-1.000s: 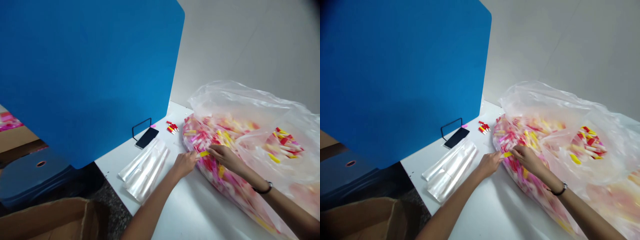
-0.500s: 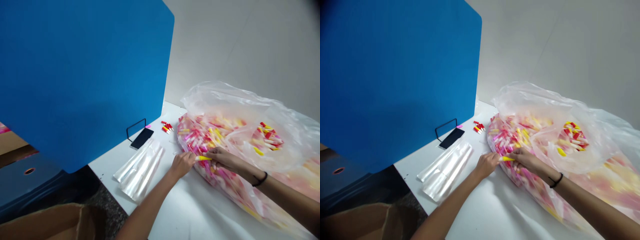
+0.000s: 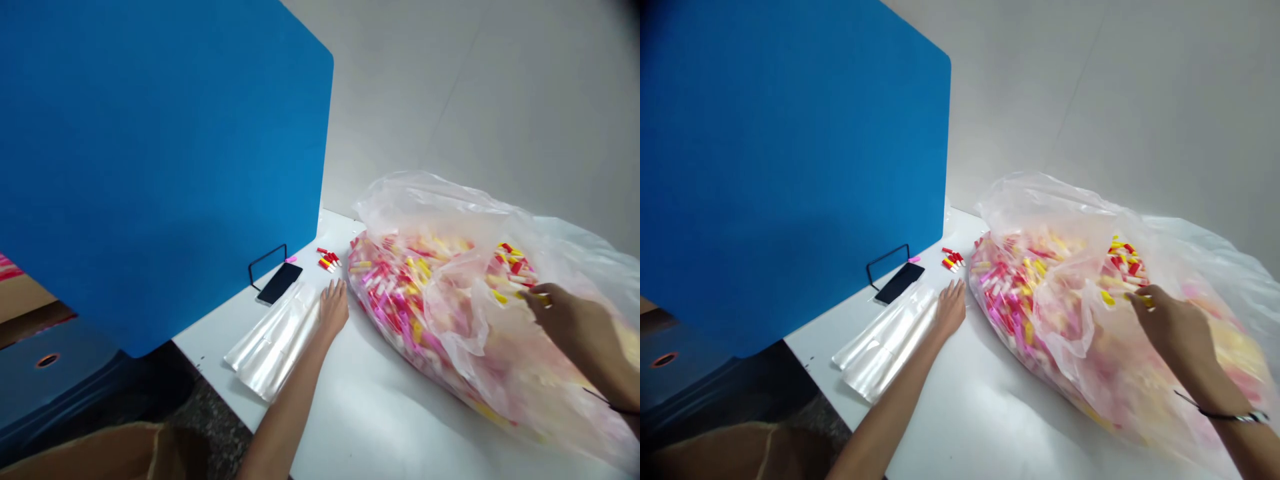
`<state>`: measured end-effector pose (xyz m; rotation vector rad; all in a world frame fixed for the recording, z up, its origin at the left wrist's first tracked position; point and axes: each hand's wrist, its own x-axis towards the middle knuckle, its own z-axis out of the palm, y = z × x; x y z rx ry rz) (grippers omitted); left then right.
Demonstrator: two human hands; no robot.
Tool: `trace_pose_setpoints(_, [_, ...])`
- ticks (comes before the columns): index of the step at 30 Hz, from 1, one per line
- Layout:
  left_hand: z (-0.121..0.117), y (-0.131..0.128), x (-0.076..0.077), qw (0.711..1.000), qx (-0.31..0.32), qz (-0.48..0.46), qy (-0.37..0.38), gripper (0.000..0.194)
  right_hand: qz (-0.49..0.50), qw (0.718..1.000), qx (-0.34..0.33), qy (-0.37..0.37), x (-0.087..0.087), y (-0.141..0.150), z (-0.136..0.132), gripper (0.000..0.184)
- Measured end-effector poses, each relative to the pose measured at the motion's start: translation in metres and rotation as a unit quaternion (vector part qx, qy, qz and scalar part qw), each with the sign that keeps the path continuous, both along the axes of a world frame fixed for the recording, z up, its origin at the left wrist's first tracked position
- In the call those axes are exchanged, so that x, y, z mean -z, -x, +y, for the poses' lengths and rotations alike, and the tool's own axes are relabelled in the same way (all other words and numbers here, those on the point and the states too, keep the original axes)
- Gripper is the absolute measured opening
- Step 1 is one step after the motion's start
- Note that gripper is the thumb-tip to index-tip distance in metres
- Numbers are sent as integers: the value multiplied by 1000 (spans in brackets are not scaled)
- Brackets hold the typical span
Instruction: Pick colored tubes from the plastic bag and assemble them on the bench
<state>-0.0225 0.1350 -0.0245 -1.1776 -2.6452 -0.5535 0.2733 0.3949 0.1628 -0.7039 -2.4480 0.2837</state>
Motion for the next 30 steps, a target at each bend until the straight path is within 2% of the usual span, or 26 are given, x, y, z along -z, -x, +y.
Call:
trace_pose_setpoints(1, [1,-1,1,1000,-4,-1,5,52,3,998,34,-48,5,4,4,17])
trace_pose_setpoints(3, [2,-2,1,1000,-15,-2,6,42,9,989,78,-125,5,18,-6,17])
trace_pose_setpoints(6, [2,-4,0,999,-31,-4,9,28,51,973,64,-214,-10,57,-58,18])
trace_pose_setpoints(7, [2,-5,0,999,-33,-6,12,24,80,973,31,-214,-14,77,-79,22])
trace_pose_setpoints(8, [1,-6,0,999,-32,-8,14,21,105,976,-33,-188,-16,101,-100,22])
trace_pose_setpoints(9, [1,-6,1,999,-31,-12,16,20,99,981,-103,-130,-13,129,-120,21])
trace_pose_setpoints(11, [1,-9,3,999,-30,-19,17,20,-51,974,-219,-3,5,193,-151,22])
trace_pose_setpoints(12, [1,-10,4,999,-31,-25,17,20,-140,960,-240,18,19,226,-162,27])
trace_pose_setpoints(13, [2,-12,5,999,-34,-31,16,21,-220,948,-229,16,36,259,-171,33])
trace_pose_setpoints(15, [4,-15,7,998,-40,-49,16,24,-262,940,-217,2,69,315,-181,41])
trace_pose_setpoints(18, [7,-19,9,996,-29,-84,16,25,-288,935,-204,-32,108,369,-182,47])
trace_pose_setpoints(21, [7,-20,10,993,-16,-115,9,20,-314,927,-197,-56,131,391,-178,38])
trace_pose_setpoints(24, [1,-21,8,989,-26,-144,-7,20,-330,923,-191,-57,141,392,-176,31])
trace_pose_setpoints(27, [-7,-23,3,984,-45,-169,-35,21,-339,918,-201,-35,141,381,-176,31])
trace_pose_setpoints(30, [-13,-26,-1,976,-67,-193,-81,24,-322,924,-209,2,131,360,-175,30])
